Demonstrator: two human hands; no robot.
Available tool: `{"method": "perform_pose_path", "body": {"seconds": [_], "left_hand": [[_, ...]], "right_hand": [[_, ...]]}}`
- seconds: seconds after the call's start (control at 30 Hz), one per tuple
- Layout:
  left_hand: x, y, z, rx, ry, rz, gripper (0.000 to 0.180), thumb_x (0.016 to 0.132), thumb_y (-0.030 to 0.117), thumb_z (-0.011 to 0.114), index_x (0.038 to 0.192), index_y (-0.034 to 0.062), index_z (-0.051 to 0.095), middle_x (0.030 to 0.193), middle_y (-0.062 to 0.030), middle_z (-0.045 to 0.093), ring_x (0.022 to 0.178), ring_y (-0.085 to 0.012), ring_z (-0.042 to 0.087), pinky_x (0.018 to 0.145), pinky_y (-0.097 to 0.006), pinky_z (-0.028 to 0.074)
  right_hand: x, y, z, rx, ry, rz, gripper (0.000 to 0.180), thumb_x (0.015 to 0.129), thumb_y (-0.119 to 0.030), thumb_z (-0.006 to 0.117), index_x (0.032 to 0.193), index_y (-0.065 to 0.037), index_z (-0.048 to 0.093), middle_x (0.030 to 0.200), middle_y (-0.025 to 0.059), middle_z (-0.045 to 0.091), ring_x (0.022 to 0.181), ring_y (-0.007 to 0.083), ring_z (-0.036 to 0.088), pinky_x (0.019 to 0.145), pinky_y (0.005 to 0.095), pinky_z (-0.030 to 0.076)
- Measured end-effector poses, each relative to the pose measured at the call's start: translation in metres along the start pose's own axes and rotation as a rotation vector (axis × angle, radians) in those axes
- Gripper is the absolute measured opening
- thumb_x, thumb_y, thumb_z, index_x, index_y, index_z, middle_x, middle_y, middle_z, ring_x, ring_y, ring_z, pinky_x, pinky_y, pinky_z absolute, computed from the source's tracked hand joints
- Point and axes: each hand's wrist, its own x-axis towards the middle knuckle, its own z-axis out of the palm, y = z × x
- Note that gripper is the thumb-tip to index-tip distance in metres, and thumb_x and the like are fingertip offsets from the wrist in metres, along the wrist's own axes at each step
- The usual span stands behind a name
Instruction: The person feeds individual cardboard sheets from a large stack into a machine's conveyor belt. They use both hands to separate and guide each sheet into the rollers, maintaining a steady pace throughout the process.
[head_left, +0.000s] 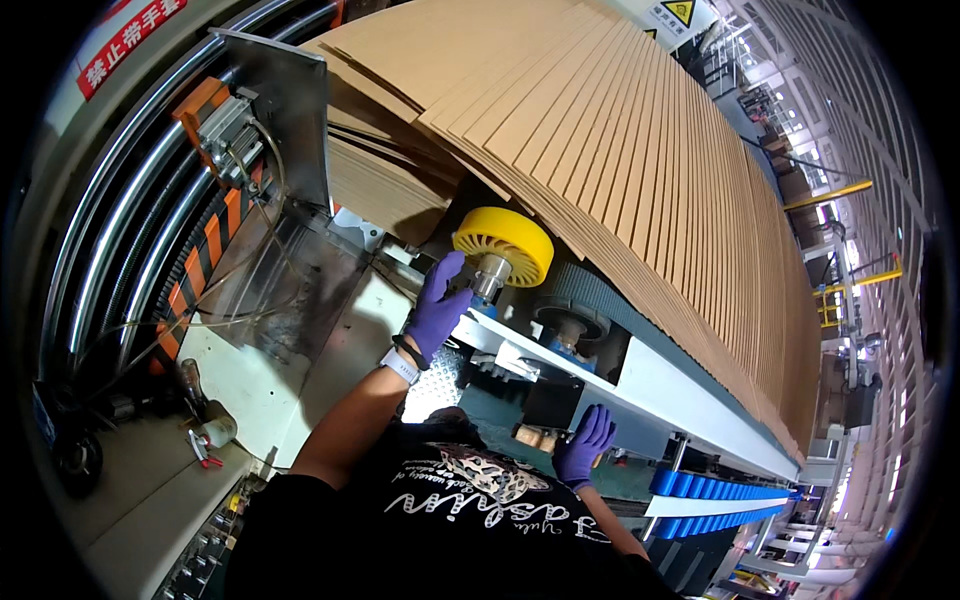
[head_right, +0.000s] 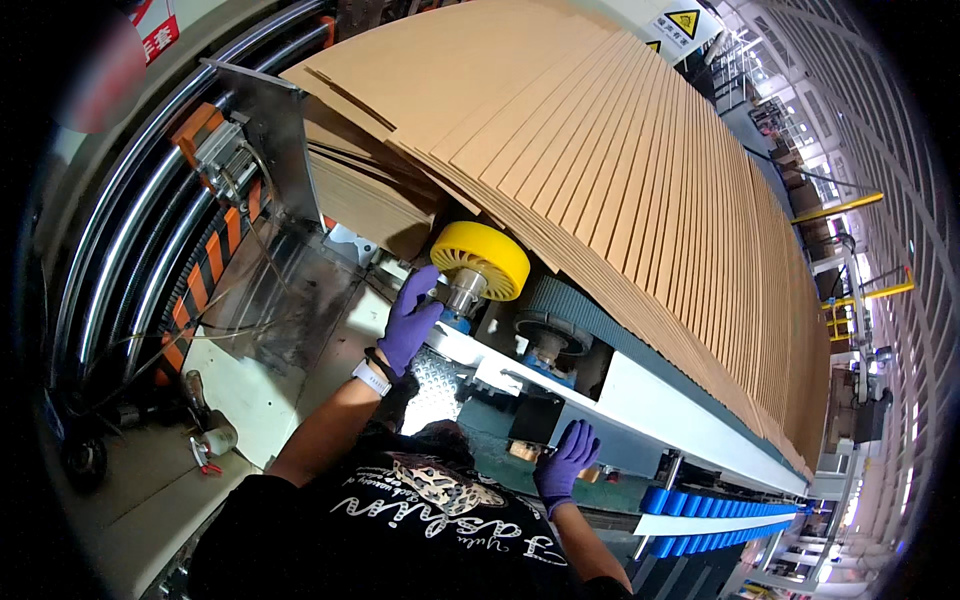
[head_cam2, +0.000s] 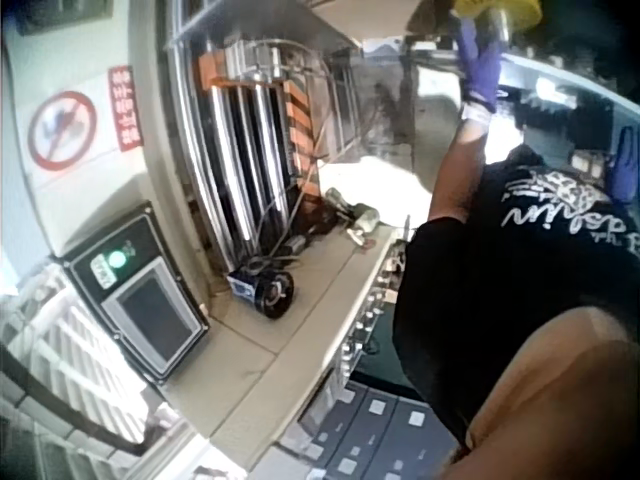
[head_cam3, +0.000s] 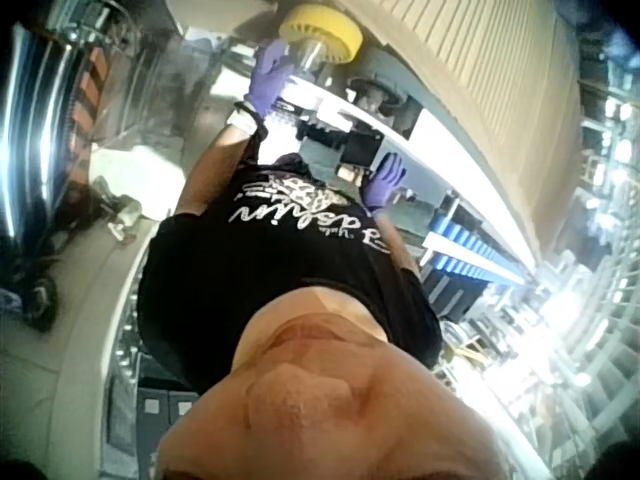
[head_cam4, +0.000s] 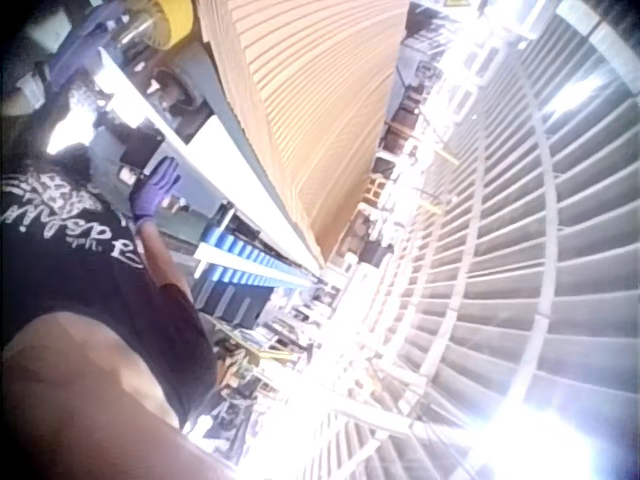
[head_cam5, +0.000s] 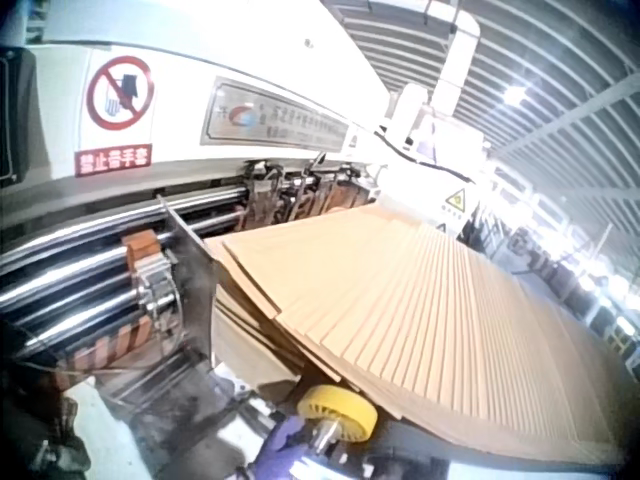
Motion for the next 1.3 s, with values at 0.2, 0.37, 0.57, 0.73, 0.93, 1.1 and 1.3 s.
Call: {"method": "perform_pose_path", "body": {"seconds": [0.2,0.37,0.57,0.73,0.93,1.1,1.3], "left_hand": [[0.004,0.005,0.000,-0.032,-0.032,-0.005,0.059,0.087,-0.002,0.055,0.144,0.0037,0.038,0.143,-0.0118,0.045,0.132,-0.0218,0.042,0.110,-0.033,0.033],[0.007,0.010,0.000,-0.053,-0.045,-0.019,0.058,0.085,-0.002,0.058,0.140,0.0049,0.042,0.136,-0.0098,0.047,0.128,-0.0202,0.043,0.110,-0.033,0.031],[0.009,0.018,-0.002,-0.056,-0.082,-0.069,0.056,0.085,-0.006,0.056,0.139,0.0028,0.043,0.132,-0.0090,0.050,0.125,-0.0191,0.047,0.106,-0.032,0.036],[0.009,0.017,-0.003,-0.080,-0.073,-0.078,0.048,0.086,-0.004,0.057,0.133,0.0032,0.049,0.125,-0.0078,0.056,0.117,-0.0176,0.052,0.100,-0.030,0.041],[0.080,0.022,-0.048,-0.266,0.283,-0.070,0.037,0.093,0.024,0.063,0.125,0.0084,0.053,0.108,-0.0059,0.061,0.098,-0.0189,0.061,0.086,-0.031,0.050],[0.205,0.104,-0.059,-0.624,0.315,-0.210,0.070,0.096,0.056,0.042,0.151,0.0156,0.027,0.157,-0.0173,0.020,0.141,-0.0398,0.026,0.114,-0.050,0.023],[0.280,0.105,-0.085,-0.600,0.131,-0.180,0.058,0.090,0.044,0.063,0.134,0.0081,0.050,0.133,-0.0091,0.057,0.121,-0.0290,0.055,0.100,-0.047,0.046]], "right_hand": [[0.000,0.000,0.001,0.010,0.024,0.016,0.089,0.065,-0.010,0.064,0.145,0.001,0.028,0.147,0.0213,0.033,0.141,0.0380,0.026,0.117,0.0570,0.014],[-0.003,0.002,0.009,-0.001,0.052,0.024,0.083,0.067,-0.007,0.061,0.144,0.001,0.031,0.145,0.0190,0.036,0.140,0.0372,0.027,0.116,0.0571,0.015],[0.000,-0.003,-0.002,0.067,0.007,0.037,0.079,0.068,-0.004,0.058,0.143,0.001,0.033,0.147,0.0181,0.036,0.141,0.0372,0.027,0.116,0.0566,0.015],[-0.001,-0.002,-0.004,0.082,-0.007,0.053,0.079,0.067,-0.006,0.057,0.142,0.002,0.033,0.146,0.0200,0.036,0.140,0.0394,0.027,0.116,0.0582,0.015],[-0.003,-0.002,-0.001,0.097,-0.008,0.061,0.079,0.067,-0.005,0.057,0.142,0.003,0.033,0.146,0.0211,0.035,0.140,0.0407,0.026,0.115,0.0595,0.013],[-0.004,-0.002,-0.004,0.084,-0.011,0.054,0.079,0.068,-0.005,0.057,0.143,0.003,0.032,0.146,0.0209,0.034,0.140,0.0405,0.024,0.115,0.0596,0.012],[-0.005,0.005,0.006,0.071,0.006,0.052,0.084,0.066,-0.011,0.063,0.143,0.001,0.033,0.146,0.0207,0.034,0.139,0.0397,0.027,0.114,0.0606,0.014]]}}
